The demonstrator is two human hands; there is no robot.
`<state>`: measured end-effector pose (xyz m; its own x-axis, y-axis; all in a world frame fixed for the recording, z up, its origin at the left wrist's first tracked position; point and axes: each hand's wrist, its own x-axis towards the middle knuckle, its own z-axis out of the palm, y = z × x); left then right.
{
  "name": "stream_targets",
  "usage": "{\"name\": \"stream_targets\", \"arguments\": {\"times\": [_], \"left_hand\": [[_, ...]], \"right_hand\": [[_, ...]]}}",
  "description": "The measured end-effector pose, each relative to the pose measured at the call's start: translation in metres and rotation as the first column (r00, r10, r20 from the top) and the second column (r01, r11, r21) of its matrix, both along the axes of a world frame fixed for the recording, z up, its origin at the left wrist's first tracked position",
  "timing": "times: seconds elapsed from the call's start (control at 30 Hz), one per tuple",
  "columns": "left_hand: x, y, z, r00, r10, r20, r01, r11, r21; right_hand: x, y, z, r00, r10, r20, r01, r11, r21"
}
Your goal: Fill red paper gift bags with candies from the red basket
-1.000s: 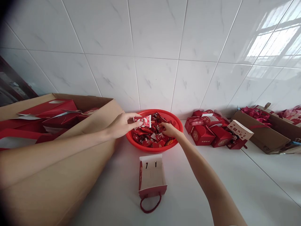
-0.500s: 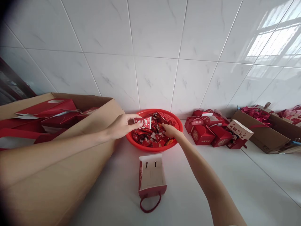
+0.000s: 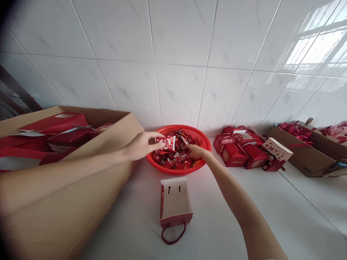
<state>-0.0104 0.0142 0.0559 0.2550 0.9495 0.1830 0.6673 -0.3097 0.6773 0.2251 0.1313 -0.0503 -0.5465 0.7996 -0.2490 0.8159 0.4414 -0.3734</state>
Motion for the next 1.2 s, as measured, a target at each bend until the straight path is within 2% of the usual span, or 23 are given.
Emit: {"name": "stream_targets", "arguments": {"times": [0.23, 0.47, 0.67, 0.9, 1.2], "left_hand": [[0.0003, -0.0001, -0.0006, 1.000, 0.009, -0.008, -0.010, 1.000, -0.027], [-0.0003, 0.0002, -0.0024, 1.000, 0.000, -0.009, 0.000, 0.999, -0.032], [-0.0006, -0.0005, -0.0021, 1.000, 0.007, -0.030, -0.008, 0.999, -0.032], [0.0001, -0.0009, -0.0020, 1.000, -0.028, -0.012, 0.028, 0.999, -0.022], [-0.0009, -0.0016, -0.0028, 0.999, -0.034, -0.019, 0.034, 0.999, -0.004]], "right_hand": [[-0.0009, -0.0026, 0.0041, 0.998, 0.063, -0.024, -0.064, 0.997, -0.051], [0.0009, -0.0015, 0.0015, 0.996, 0.043, -0.080, -0.052, 0.992, -0.115], [0.0030, -0.0007, 0.0024, 0.982, 0.017, -0.190, -0.053, 0.982, -0.182], [0.0043, -0.0003, 0.0049, 0.927, 0.027, -0.374, -0.121, 0.966, -0.230], [0.0039, -0.0003, 0.0051, 0.918, 0.068, -0.391, -0.200, 0.931, -0.306]]}}
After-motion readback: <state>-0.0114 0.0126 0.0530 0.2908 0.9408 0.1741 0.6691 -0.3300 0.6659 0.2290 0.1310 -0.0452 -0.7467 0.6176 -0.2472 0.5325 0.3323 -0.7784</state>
